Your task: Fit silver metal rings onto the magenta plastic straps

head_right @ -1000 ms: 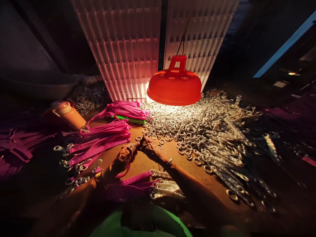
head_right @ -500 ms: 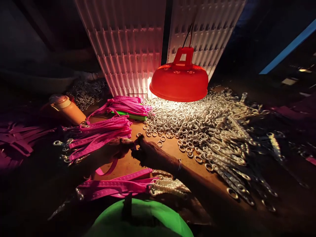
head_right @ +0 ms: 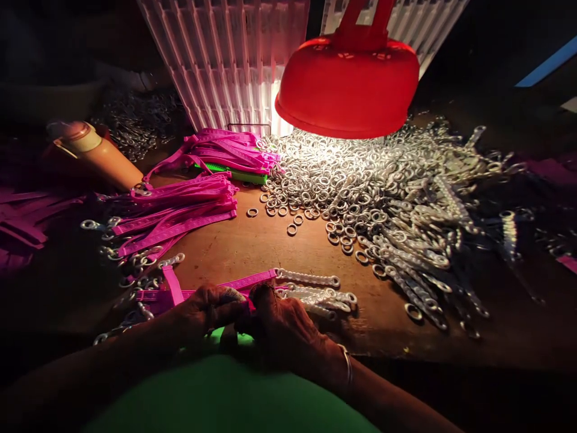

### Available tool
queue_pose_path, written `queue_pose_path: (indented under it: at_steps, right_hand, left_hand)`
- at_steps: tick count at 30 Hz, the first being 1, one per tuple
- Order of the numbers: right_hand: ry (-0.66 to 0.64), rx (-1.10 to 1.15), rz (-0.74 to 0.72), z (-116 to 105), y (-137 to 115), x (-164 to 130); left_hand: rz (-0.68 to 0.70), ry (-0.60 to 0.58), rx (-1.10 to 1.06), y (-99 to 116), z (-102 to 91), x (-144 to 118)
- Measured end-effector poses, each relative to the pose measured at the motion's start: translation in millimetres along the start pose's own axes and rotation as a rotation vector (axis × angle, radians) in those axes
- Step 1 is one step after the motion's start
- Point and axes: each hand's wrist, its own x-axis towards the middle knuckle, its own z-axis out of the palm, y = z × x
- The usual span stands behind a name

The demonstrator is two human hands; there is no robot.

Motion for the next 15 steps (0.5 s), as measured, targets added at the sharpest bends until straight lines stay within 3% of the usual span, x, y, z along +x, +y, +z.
queue_pose_path:
  at_steps: [4,7,15]
  right_hand:
    - [0.037,0.239,0.034,8,2,-2]
    - [-0.01,0.349,0.026,9,2,-1]
    - [-0.172,0.23,0.006,10,7,4]
  left_hand:
    - [0.007,0.105,-0.075,-8,10.2,-6]
    - [-0.012,0.069,-0.154,-11,12.6,-3]
    - [-0.086,0.059,-0.303,-17,12.8,6]
